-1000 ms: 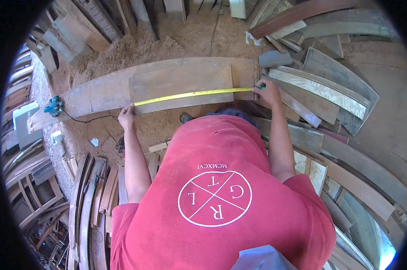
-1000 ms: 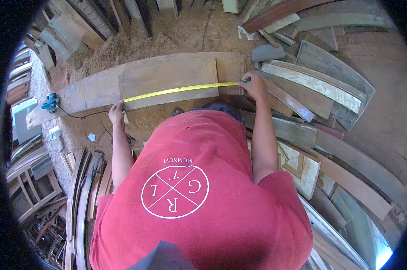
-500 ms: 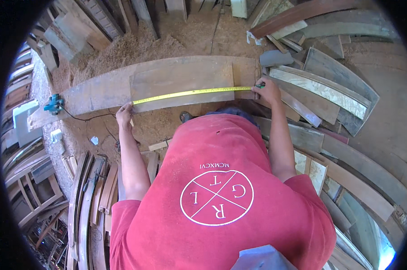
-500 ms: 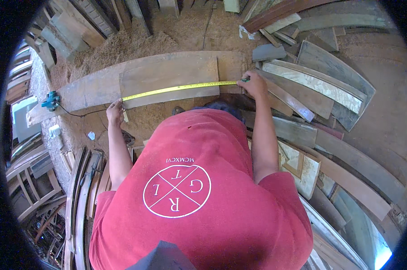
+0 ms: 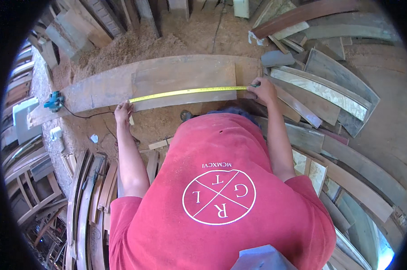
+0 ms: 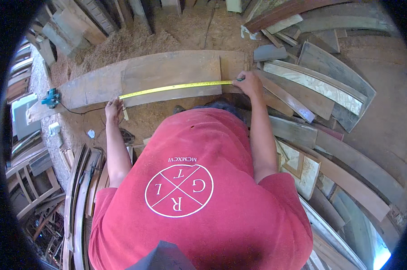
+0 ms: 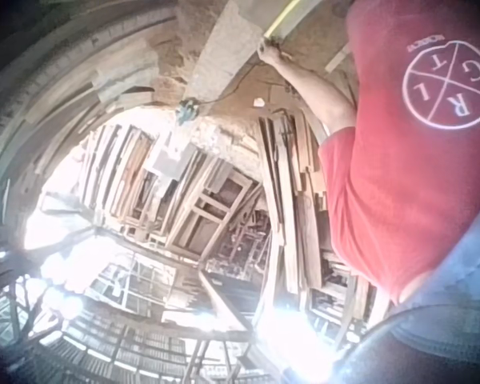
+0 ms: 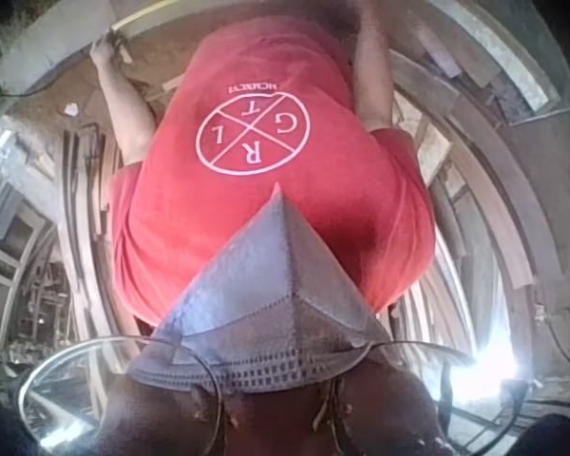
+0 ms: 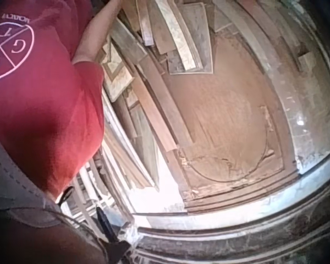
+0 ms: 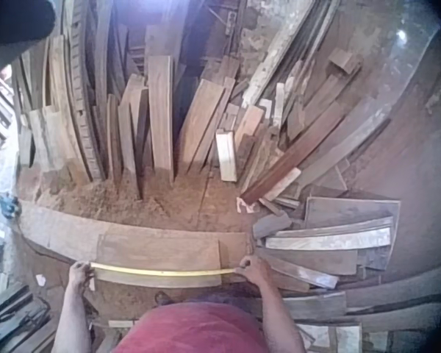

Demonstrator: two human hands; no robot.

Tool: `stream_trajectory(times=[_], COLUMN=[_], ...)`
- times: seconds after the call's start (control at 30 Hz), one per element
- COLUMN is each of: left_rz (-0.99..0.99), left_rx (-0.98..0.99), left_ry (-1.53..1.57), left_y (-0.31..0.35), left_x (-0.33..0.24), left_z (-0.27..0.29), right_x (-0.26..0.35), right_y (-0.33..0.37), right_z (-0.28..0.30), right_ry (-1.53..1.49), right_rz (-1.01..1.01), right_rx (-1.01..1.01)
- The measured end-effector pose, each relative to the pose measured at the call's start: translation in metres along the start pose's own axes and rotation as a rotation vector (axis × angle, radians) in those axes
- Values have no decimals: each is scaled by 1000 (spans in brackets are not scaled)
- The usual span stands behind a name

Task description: The person uses a measuring tape on a wood beam, door frame, and wood block, and uses an electric planer to smooth one side of a wood block. The person then stands next to another man and measures a wooden piece on a workbench.

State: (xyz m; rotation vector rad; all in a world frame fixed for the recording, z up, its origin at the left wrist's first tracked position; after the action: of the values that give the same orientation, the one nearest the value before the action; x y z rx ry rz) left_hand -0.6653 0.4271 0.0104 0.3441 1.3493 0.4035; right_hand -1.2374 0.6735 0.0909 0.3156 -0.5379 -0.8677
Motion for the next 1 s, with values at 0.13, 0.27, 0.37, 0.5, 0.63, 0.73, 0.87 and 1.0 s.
stream_trajectory(times=[0.13, 0.27, 0.37, 0.5, 0.63, 0.73, 0.87, 1.0], left_rz=[-46, -25, 17, 40, 9, -107, -176, -214], left_rx=[113, -15, -49, -52, -29, -22, -125, -203], left_ry=[-36, -35, 6, 58, -28, -115, -166, -62], left_y=[-21, 14, 19, 19, 18, 25, 28, 26], left_x=[33, -25, -20, -7, -8, -6, 1, 11], left_z=[39, -14, -8, -2, -12, -29, -33, -29], right_x=[0, -1, -2, 3, -3, -8, 2, 35], right_y=[-7, -4, -6, -5, -7, -6, -1, 15], right_z=[-7, -9, -7, -3, 0, 3, 0, 10], right_ry=[-64, -91, -49, -34, -68, -48, -14, -48], right_rz=[128, -17, -6, 3, -65, 46, 65, 98], right_rx=[36, 98, 75, 82, 135, 122, 134, 248])
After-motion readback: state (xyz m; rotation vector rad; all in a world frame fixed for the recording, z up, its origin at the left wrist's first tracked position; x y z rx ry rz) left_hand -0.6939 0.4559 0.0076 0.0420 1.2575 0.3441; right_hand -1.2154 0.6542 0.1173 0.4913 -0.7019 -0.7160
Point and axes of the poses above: each hand's wrist, its own y-axis away from the middle knuckle, its own z-axis out of the back of the hand, x = y × z, the point moved 1 cm from there along -y, towards the middle knuckle, and after that the axes turned 11 degrees about -z, right-handed, at the moved point
